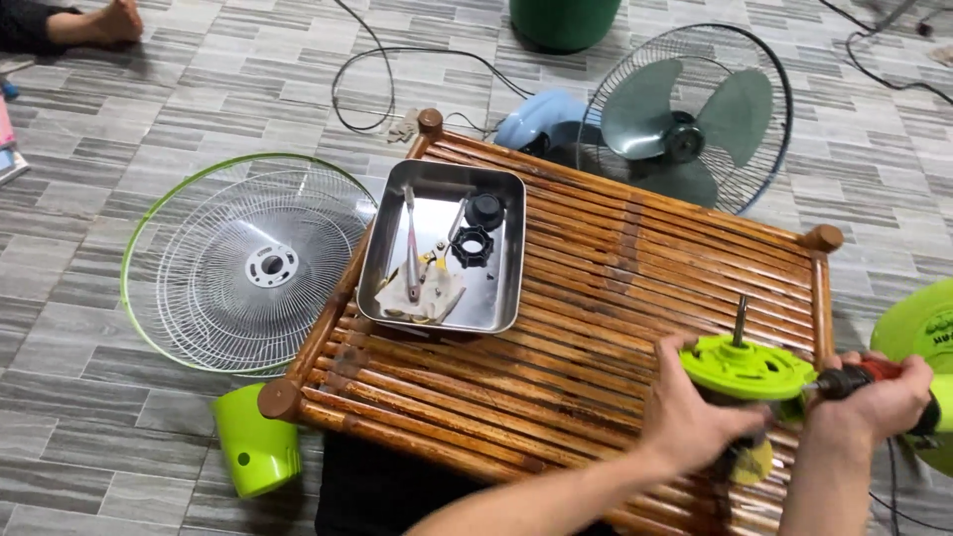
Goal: The person uses a screwdriver to unscrew and remove screws from the central hub of a green fan motor housing. They place the removed screws into a metal tray on the table. The person continues to unscrew and remove additional screws from the fan housing throughout the video.
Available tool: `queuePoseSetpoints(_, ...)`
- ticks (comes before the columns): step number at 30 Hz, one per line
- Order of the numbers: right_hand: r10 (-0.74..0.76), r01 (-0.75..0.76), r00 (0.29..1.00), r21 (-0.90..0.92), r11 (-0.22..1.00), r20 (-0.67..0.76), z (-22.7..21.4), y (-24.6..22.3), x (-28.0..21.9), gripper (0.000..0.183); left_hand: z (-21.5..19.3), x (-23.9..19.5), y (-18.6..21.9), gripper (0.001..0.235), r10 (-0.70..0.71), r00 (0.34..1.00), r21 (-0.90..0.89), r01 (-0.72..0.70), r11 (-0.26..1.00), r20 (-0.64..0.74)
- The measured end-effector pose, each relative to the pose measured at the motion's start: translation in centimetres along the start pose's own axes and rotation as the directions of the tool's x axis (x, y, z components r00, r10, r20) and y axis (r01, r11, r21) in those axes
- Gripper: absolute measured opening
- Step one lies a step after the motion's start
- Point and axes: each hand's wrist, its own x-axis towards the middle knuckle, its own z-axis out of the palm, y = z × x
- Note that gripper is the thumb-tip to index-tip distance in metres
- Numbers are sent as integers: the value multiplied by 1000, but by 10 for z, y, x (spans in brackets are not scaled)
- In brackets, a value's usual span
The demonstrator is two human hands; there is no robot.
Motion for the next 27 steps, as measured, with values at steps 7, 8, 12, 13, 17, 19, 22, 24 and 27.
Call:
queuePoseSetpoints(7, 0, 0, 1000, 1, 1000, -8, -67, -21, 28, 13, -20, 24, 7, 102, 45, 984, 202, -81, 976, 175)
queuePoseSetpoints(8, 92, -97, 995, 124, 988, 42, -65, -31, 10, 10, -22, 27, 6, 98, 88, 977, 252, -137, 958, 196)
queuePoseSetpoints(12, 149, -159, 987, 207, 965, 62, -74, -61, -33, 8, -39, 33, 13, 94, 195, 928, 325, -299, 897, 318)
queuePoseSetpoints(13, 133, -141, 990, 225, 964, 49, -76, -64, -30, 8, -44, 39, 21, 94, 200, 918, 320, -314, 894, 343)
queuePoseSetpoints(17, -57, 61, 994, 42, 997, -89, -92, -75, -50, 21, -58, 41, 37, 109, 193, 870, 231, -323, 918, 453)
queuePoseSetpoints(19, -107, 111, 989, 36, 993, -105, -92, -77, -57, 21, -58, 45, 43, 111, 319, 805, 146, -442, 885, 500)
queuePoseSetpoints(22, -148, 154, 986, 68, 986, -80, -97, -69, -58, 25, -51, 42, 55, 114, 495, 647, 88, -654, 751, 580)
queuePoseSetpoints(24, -100, 97, 994, 59, 994, 42, -104, -67, -58, 16, -36, 34, 77, 97, 420, 602, 178, -690, 701, 680)
queuePoseSetpoints(27, -221, 214, 971, 86, 973, 89, -105, -62, -67, 21, -20, 23, 19, 108, 442, 549, 185, -750, 635, 710)
